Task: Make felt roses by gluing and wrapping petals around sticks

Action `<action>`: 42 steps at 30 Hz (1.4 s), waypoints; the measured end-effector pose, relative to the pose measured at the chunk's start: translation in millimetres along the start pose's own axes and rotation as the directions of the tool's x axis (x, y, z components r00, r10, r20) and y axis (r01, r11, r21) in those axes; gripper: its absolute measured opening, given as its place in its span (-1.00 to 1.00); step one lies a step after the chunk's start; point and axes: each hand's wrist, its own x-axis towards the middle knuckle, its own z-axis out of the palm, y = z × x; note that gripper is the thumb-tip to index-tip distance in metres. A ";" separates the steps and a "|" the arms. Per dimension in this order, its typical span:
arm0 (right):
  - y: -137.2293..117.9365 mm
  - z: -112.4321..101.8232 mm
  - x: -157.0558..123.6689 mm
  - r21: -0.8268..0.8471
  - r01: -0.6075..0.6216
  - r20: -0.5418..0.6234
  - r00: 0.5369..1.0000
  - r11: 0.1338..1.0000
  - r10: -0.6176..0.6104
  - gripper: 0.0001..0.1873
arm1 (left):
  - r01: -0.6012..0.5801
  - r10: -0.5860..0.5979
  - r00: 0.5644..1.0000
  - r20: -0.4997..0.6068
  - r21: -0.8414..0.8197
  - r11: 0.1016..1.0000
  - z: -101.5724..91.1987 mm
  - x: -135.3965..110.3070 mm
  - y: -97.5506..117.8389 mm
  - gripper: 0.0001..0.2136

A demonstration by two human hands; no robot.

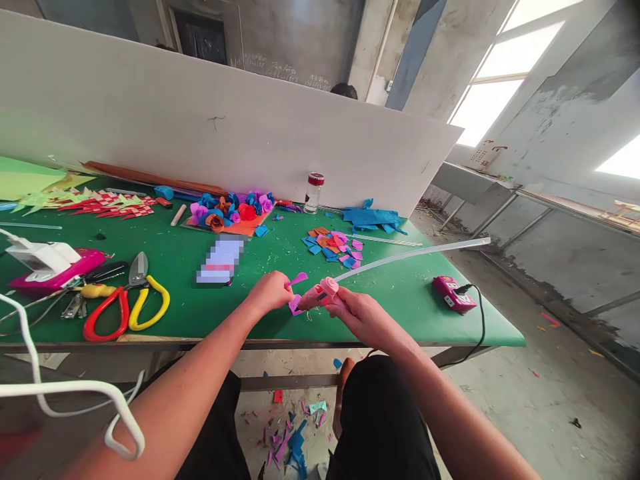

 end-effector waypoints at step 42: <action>-2.5 -5.1 0.1 -0.193 -0.011 0.086 0.996 0.981 0.029 -0.70 | -0.016 0.016 1.000 0.006 -0.006 1.000 3.4 3.9 -3.9 -0.96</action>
